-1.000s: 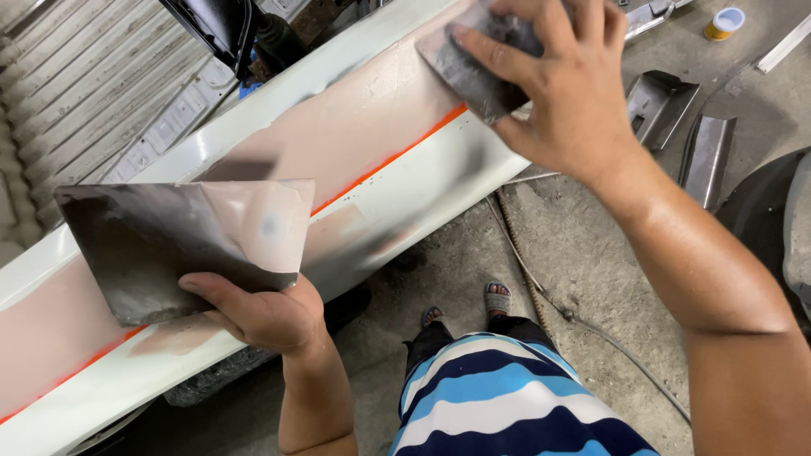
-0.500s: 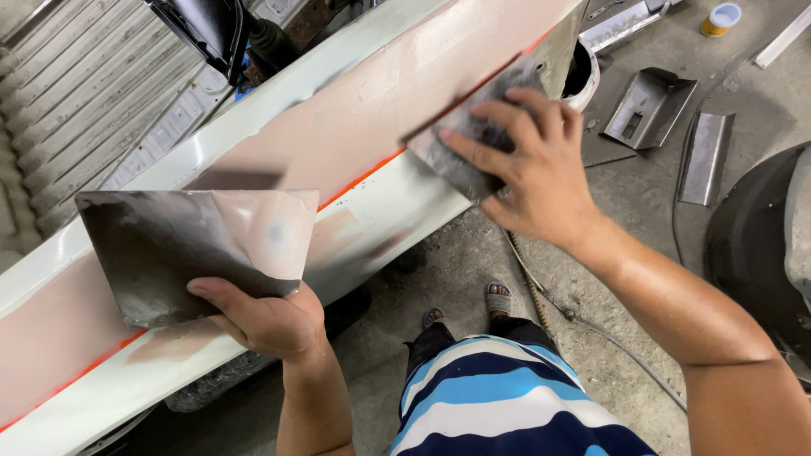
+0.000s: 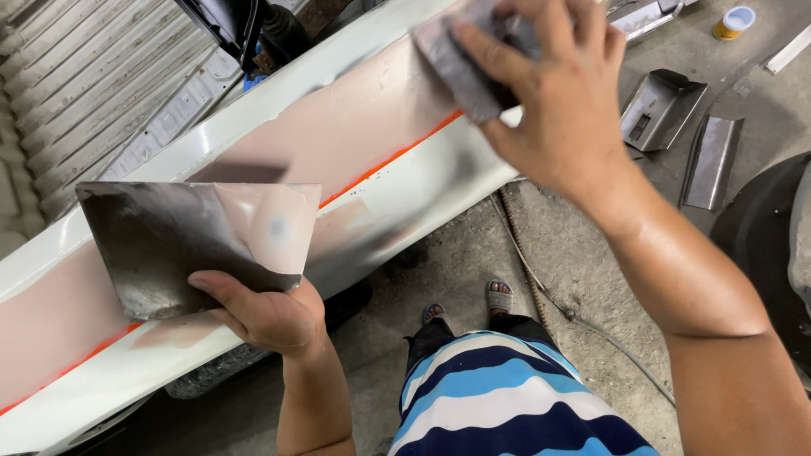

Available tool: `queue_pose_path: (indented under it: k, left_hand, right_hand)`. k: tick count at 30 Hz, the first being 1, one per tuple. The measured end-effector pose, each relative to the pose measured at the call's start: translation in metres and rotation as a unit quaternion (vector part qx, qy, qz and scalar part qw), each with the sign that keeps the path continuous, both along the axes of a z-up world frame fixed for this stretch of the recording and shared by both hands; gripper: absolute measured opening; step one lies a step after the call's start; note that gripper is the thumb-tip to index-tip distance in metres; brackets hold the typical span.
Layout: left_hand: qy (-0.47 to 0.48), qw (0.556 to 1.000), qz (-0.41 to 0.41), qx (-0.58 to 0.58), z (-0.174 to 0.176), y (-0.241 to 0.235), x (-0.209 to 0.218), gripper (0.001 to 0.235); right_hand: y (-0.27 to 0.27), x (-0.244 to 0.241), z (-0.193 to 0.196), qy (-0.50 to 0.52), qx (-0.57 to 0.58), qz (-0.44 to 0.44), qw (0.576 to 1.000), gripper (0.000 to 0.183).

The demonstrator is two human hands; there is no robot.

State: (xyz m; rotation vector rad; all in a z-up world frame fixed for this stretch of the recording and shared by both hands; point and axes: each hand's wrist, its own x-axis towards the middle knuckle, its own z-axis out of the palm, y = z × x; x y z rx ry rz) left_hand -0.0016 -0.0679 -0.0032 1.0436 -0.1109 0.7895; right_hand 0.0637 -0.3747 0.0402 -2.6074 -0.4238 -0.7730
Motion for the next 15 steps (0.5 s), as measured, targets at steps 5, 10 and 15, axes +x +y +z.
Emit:
queue_pose_path:
  k: [5, 10, 15]
  left_hand:
    - [-0.003, 1.000, -0.006, 0.006, -0.003, 0.001, 0.001, 0.070]
    - [0.003, 1.000, -0.010, -0.005, -0.005, 0.000, 0.000, 0.070]
    - [0.010, 1.000, 0.003, -0.011, -0.007, 0.000, -0.002, 0.072]
  right_hand:
    - [0.028, -0.015, -0.036, -0.026, -0.043, 0.035, 0.998, 0.078]
    - [0.030, -0.032, -0.058, 0.022, -0.071, 0.039, 0.996, 0.089]
    - [0.018, -0.039, -0.051, 0.056, -0.085, 0.047, 0.994, 0.087]
